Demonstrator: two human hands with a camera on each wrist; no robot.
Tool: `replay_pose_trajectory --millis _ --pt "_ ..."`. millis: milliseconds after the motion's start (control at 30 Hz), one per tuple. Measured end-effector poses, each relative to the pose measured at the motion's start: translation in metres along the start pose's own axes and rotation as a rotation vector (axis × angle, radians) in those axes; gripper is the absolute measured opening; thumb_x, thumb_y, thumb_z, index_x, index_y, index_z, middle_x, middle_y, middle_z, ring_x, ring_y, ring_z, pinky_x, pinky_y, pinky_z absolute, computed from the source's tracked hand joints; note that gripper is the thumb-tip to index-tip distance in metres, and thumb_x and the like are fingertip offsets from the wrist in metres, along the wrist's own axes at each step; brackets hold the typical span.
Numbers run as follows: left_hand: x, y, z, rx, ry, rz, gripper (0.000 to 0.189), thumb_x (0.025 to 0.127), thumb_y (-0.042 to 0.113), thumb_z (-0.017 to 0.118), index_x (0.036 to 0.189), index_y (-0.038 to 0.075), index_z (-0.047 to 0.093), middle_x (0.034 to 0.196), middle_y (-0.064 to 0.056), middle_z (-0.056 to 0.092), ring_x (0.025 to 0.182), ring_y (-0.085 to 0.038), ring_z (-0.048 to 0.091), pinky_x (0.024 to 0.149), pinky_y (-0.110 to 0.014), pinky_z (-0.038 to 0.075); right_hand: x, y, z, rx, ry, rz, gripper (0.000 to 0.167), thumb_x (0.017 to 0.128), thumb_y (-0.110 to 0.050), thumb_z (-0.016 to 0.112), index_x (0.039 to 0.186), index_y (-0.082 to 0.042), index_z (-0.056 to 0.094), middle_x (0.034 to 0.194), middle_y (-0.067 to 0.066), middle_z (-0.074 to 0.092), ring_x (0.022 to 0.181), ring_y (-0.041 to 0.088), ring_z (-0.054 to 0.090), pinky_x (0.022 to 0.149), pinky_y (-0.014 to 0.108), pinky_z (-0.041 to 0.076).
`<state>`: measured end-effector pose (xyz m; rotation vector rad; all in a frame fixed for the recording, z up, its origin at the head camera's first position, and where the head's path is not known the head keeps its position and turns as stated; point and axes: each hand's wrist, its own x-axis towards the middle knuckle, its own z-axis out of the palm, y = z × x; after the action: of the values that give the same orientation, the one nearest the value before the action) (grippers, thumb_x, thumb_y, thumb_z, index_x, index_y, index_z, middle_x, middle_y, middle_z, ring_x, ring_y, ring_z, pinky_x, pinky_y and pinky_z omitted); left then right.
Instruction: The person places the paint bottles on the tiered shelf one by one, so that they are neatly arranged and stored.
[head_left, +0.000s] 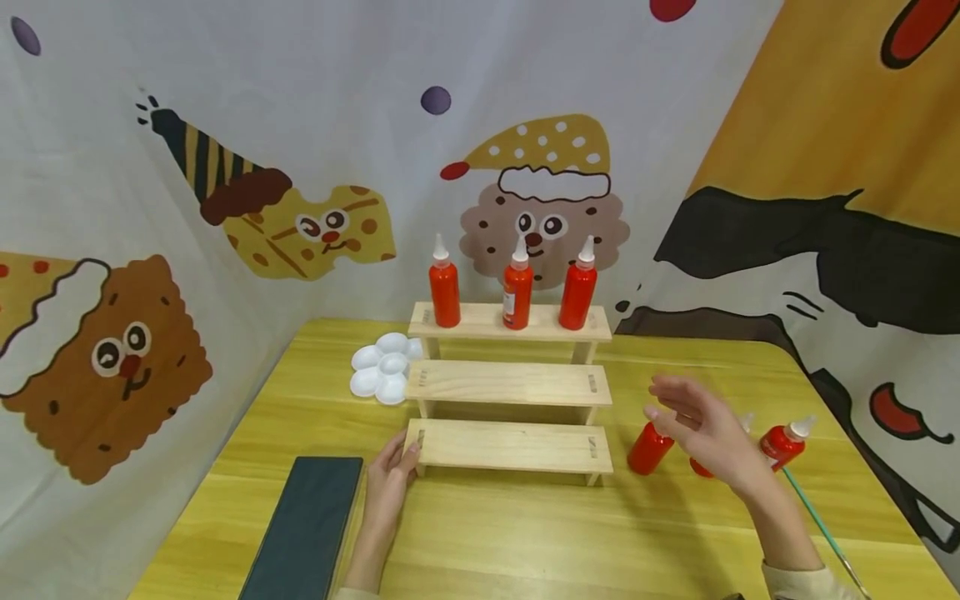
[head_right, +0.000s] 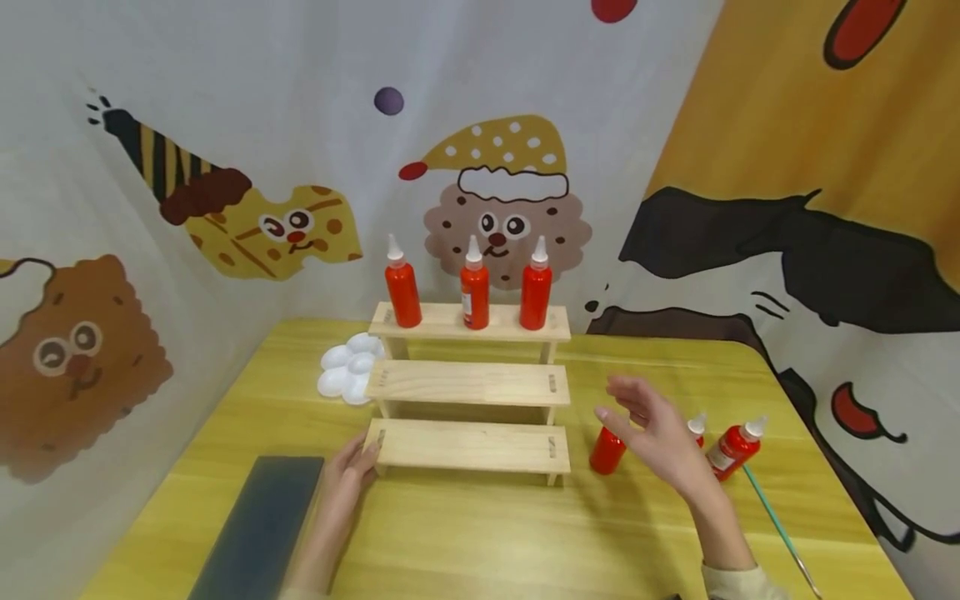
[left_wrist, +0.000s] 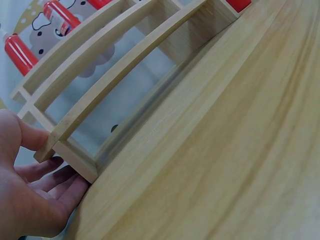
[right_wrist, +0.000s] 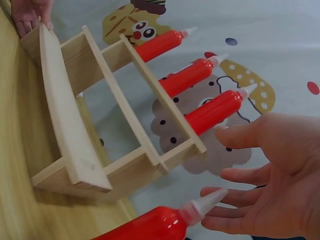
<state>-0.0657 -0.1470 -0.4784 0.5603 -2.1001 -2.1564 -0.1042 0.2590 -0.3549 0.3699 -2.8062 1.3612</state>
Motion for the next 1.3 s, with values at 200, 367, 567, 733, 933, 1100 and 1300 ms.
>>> replay_pose_trajectory --millis 200,367,567,733,933,1100,1300 --pt "-0.005 -0.002 -0.002 0.015 0.007 0.001 0.051 0.104 0.022 0.058 0.147 -0.003 0.048 0.144 -0.028 0.055 0.123 -0.025 0.060 0.093 -0.028 0.053 -0.009 0.014 0.009 0.016 -0.016 0.059 0.052 0.099 -0.024 0.067 0.141 0.003 0.049 0.136 0.026 0.059 0.123 0.043 0.059 0.092 0.023 0.054" --pt "-0.007 -0.003 -0.002 0.013 0.014 0.000 0.049 0.104 0.019 0.058 0.147 -0.003 0.049 0.142 -0.027 0.057 0.120 -0.025 0.062 0.092 -0.029 0.054 -0.017 0.025 0.014 0.065 -0.019 0.086 0.051 0.099 -0.020 0.068 0.140 0.004 0.050 0.134 0.027 0.059 0.122 0.045 0.060 0.084 0.015 0.053" --pt "-0.004 -0.005 -0.001 0.002 0.012 0.014 0.052 0.103 0.022 0.060 0.147 -0.003 0.049 0.140 -0.027 0.058 0.117 -0.022 0.063 0.092 -0.029 0.054 -0.019 0.033 0.017 0.035 -0.005 0.093 0.048 0.098 -0.020 0.070 0.136 0.004 0.053 0.137 0.029 0.058 0.121 0.044 0.060 0.082 0.021 0.057" --pt "-0.002 -0.006 0.000 -0.004 0.023 0.028 0.052 0.102 0.022 0.062 0.146 -0.003 0.050 0.142 -0.027 0.057 0.118 -0.022 0.063 0.091 -0.028 0.054 -0.020 0.039 0.021 0.068 -0.040 0.135 0.051 0.099 -0.022 0.068 0.138 0.006 0.050 0.146 0.033 0.048 0.128 0.054 0.053 0.086 0.038 0.060" --pt "0.002 -0.004 0.003 0.007 0.013 0.024 0.051 0.101 0.024 0.062 0.146 0.000 0.052 0.140 -0.024 0.059 0.121 -0.026 0.062 0.095 -0.034 0.054 -0.022 0.051 0.028 0.039 -0.071 0.206 0.060 0.102 -0.025 0.064 0.147 0.005 0.041 0.147 0.038 0.044 0.125 0.057 0.053 0.086 0.046 0.059" --pt "0.004 -0.004 0.003 0.027 0.003 0.015 0.050 0.103 0.024 0.060 0.148 0.002 0.050 0.142 -0.024 0.058 0.125 -0.030 0.060 0.098 -0.038 0.053 -0.026 0.062 0.039 0.025 -0.063 0.174 0.060 0.103 -0.019 0.062 0.149 0.008 0.036 0.144 0.040 0.045 0.124 0.059 0.053 0.087 0.051 0.058" --pt "0.004 -0.003 0.001 0.017 0.013 0.017 0.050 0.104 0.023 0.058 0.148 0.000 0.049 0.145 -0.026 0.055 0.127 -0.032 0.059 0.101 -0.039 0.053 -0.027 0.069 0.053 0.063 -0.056 0.148 0.056 0.101 -0.012 0.063 0.146 0.009 0.038 0.139 0.041 0.050 0.121 0.057 0.056 0.086 0.048 0.059"
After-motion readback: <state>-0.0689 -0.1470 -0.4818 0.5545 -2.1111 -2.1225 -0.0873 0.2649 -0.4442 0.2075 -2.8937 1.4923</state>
